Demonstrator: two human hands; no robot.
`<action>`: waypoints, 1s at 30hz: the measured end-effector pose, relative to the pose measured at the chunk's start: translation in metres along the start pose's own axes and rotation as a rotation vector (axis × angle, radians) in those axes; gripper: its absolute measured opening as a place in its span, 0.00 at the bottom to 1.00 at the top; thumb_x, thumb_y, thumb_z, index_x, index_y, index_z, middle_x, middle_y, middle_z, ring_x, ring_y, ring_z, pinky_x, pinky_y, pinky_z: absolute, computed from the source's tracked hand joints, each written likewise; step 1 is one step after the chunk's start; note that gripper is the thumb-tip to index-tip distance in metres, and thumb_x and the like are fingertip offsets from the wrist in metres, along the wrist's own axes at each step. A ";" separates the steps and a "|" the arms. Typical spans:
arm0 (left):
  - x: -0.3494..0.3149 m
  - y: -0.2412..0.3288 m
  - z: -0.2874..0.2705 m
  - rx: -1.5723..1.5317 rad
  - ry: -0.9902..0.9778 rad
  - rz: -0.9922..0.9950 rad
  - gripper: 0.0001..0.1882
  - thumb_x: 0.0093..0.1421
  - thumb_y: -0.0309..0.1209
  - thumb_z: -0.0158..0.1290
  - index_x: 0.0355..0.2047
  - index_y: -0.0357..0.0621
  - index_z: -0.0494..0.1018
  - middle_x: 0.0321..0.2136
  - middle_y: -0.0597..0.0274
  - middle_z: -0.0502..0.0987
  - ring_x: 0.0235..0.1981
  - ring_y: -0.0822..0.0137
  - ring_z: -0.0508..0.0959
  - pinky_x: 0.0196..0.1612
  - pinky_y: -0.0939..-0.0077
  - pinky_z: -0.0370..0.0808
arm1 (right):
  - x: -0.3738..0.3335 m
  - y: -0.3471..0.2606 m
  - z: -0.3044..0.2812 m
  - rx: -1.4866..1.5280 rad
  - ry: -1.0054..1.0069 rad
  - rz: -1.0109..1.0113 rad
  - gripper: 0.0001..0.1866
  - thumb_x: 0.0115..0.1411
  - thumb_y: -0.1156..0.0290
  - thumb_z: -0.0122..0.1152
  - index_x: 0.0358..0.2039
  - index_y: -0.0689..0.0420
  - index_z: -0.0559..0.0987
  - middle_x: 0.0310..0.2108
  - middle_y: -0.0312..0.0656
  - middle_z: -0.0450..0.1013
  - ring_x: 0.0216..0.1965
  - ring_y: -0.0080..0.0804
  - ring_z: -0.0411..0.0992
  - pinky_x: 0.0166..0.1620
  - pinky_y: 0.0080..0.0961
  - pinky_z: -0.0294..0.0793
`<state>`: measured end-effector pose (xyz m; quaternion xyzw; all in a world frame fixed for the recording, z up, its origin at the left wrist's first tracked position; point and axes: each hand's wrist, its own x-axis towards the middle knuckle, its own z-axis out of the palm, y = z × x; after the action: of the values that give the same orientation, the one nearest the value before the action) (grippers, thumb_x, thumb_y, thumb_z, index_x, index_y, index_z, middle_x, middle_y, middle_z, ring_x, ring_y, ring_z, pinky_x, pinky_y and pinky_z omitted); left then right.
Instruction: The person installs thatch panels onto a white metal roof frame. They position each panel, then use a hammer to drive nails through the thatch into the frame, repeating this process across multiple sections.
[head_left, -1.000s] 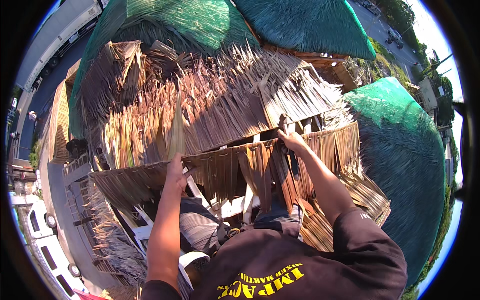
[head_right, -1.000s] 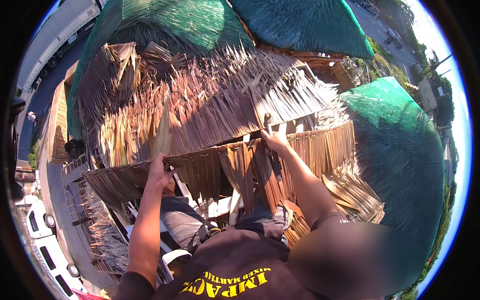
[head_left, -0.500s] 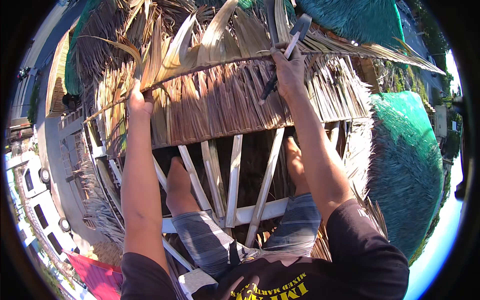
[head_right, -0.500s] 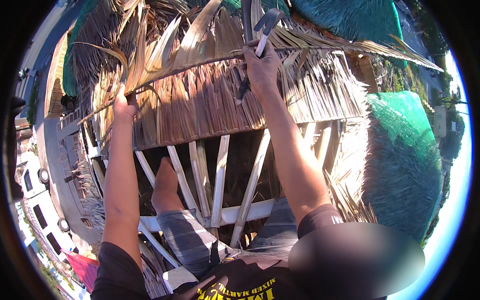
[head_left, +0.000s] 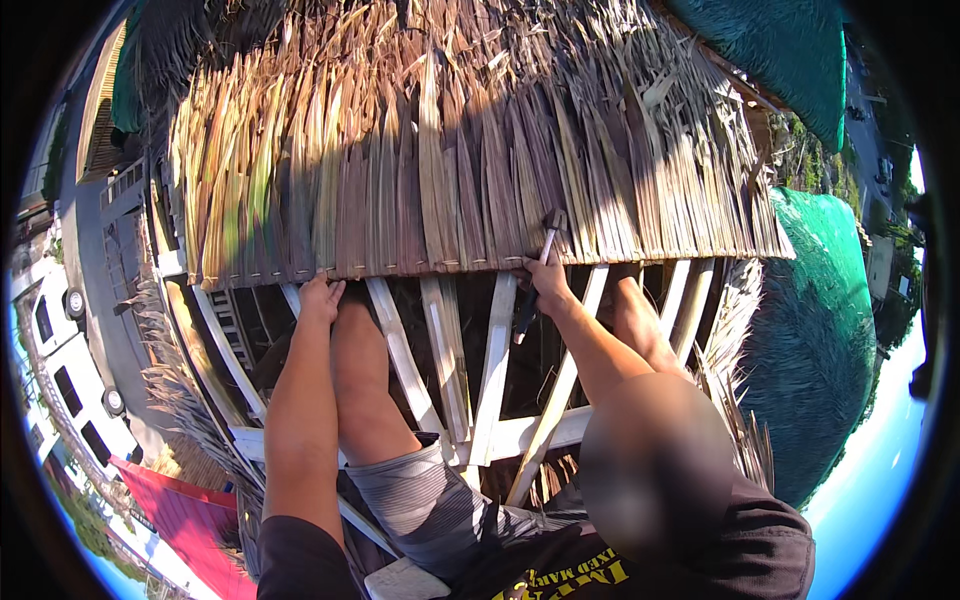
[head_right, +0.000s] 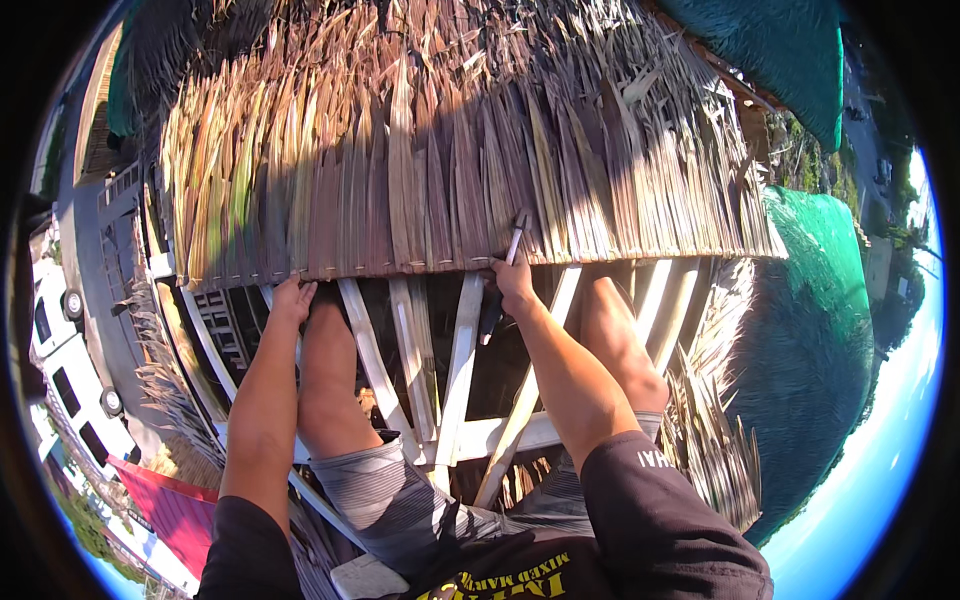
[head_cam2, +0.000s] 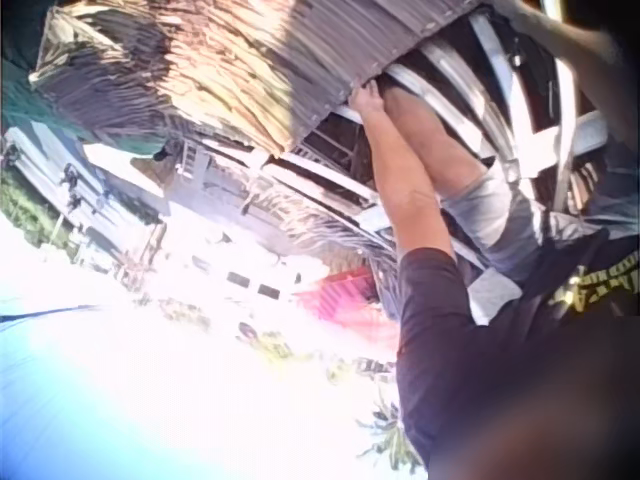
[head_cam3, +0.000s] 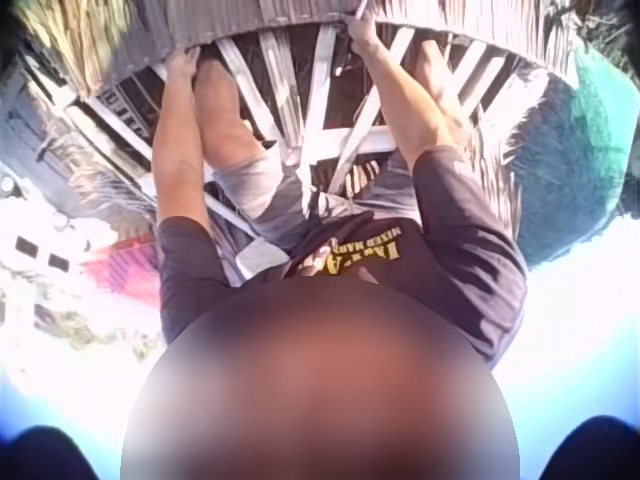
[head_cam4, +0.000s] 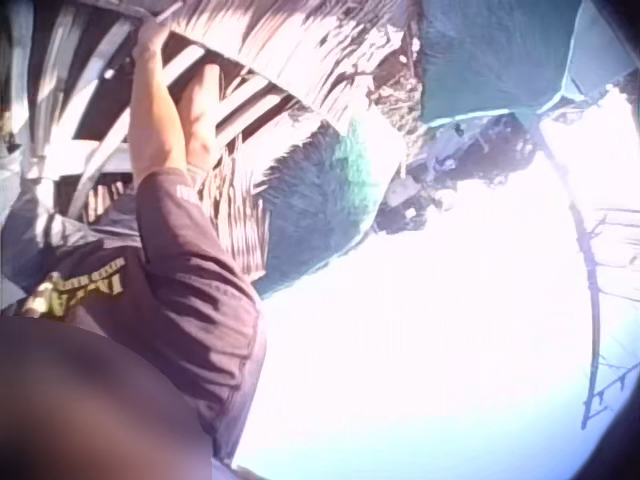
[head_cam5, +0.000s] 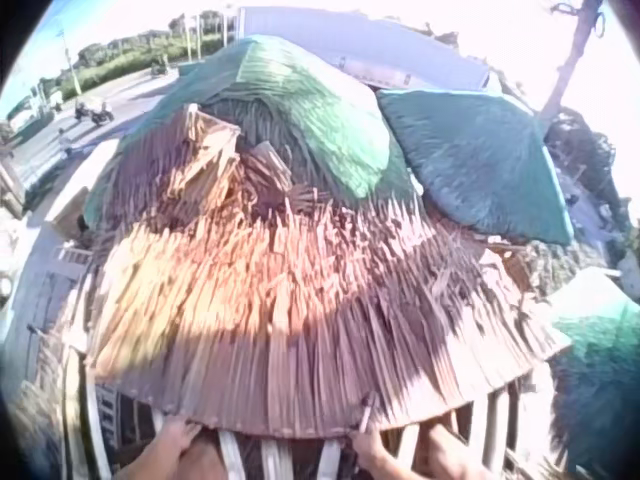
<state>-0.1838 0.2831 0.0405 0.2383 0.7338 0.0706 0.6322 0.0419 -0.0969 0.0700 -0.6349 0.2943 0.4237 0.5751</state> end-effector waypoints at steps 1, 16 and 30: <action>0.002 0.000 -0.005 0.011 0.045 -0.008 0.18 0.70 0.33 0.51 0.57 0.37 0.68 0.55 0.47 0.70 0.52 0.47 0.76 0.46 0.60 0.85 | -0.001 -0.001 0.002 -0.038 0.013 0.087 0.10 0.68 0.75 0.53 0.49 0.52 0.71 0.38 0.41 0.77 0.34 0.33 0.79 0.32 0.30 0.77; -0.383 0.036 -0.188 0.766 -0.393 0.636 0.16 0.68 0.36 0.51 0.51 0.39 0.73 0.41 0.61 0.80 0.42 0.70 0.81 0.42 0.74 0.76 | -0.284 -0.040 0.078 -0.802 -0.588 -0.313 0.10 0.67 0.68 0.57 0.46 0.57 0.71 0.24 0.34 0.69 0.22 0.23 0.70 0.22 0.25 0.70; -0.577 -0.185 -0.343 1.724 -0.203 0.956 0.10 0.59 0.29 0.51 0.34 0.41 0.81 0.36 0.50 0.83 0.41 0.51 0.83 0.41 0.56 0.80 | -0.533 0.053 0.111 -1.565 -1.043 -0.781 0.26 0.67 0.55 0.57 0.60 0.57 0.70 0.30 0.47 0.77 0.27 0.33 0.76 0.32 0.33 0.74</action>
<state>-0.5113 -0.0643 0.5466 0.8929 0.3032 -0.2605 0.2073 -0.2753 -0.0576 0.5140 -0.6207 -0.5808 0.5039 0.1532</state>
